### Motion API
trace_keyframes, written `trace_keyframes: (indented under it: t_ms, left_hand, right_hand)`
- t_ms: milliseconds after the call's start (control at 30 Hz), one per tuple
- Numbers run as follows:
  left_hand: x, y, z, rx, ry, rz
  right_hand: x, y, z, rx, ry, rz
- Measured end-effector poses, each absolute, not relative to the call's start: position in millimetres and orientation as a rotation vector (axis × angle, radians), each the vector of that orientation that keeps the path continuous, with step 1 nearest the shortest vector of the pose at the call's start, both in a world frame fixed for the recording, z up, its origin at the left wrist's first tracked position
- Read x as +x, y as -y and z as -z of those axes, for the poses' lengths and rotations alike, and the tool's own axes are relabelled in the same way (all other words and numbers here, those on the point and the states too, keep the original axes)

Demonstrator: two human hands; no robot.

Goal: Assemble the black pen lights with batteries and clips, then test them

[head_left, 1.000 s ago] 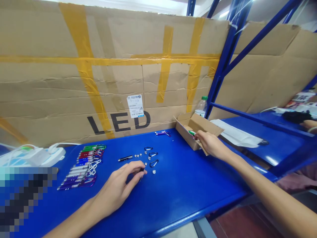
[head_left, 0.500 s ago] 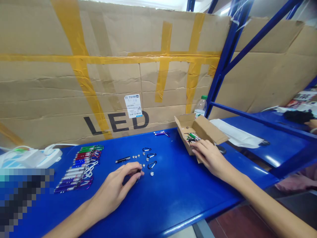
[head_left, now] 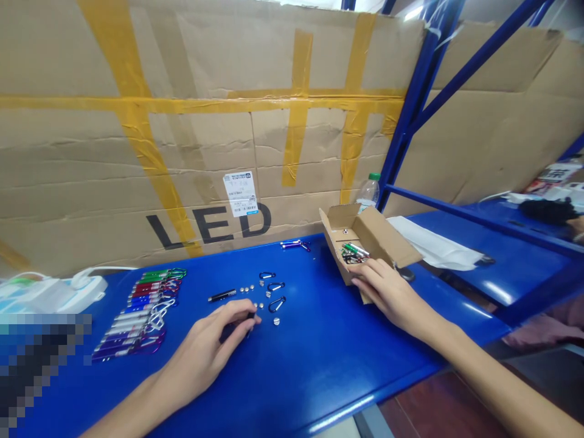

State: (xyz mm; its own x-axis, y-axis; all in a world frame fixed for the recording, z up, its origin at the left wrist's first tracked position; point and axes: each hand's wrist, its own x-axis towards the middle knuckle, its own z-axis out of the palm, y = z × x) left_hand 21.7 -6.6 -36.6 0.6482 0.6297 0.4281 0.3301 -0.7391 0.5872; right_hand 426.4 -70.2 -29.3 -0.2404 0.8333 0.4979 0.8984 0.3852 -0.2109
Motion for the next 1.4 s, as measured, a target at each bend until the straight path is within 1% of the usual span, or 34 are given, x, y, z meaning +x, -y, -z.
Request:
trace_keyframes:
  t_ms: [167,300,433,567,767,1100,1267,1400]
  left_hand:
    - [21.6,5.3,37.3,2.409,-0.749,-0.884]
    - [20.8,5.0,38.1,2.405,-0.766,-0.867]
    - [21.1,5.5,38.6,2.415,-0.774,-0.862]
    - [21.5,5.7,38.5,2.425,-0.771,-0.860]
    - [20.0,6.6,36.6,2.467,-0.741,-0.877]
    - [19.0,6.6,39.0,2.491,-0.714,-0.895]
    - [19.0,7.1,37.4,2.507,-0.704,-0.892]
    - [18.2,7.4,35.8,2.538,-0.705,-0.896]
  right_hand:
    - [431.4,63.2,22.8,-1.505,2.131,0.104]
    - [439.1,51.4,3.8,-1.602,2.189,-0.086]
    - [455.5,20.0,-27.1,-1.854,2.208,-0.245]
    - [466.3,-28.2,-46.4,-2.159,2.346,-0.282]
    - [454.8,-66.9,-40.1,-2.171,2.437,-0.290]
    - [457.7,-62.3,-33.5,-2.140,2.429,-0.254]
    - [457.3,-64.6,-31.3,-2.122,2.461,-0.323]
    - [456.3,-62.4,-32.8,-2.121,2.483,-0.312]
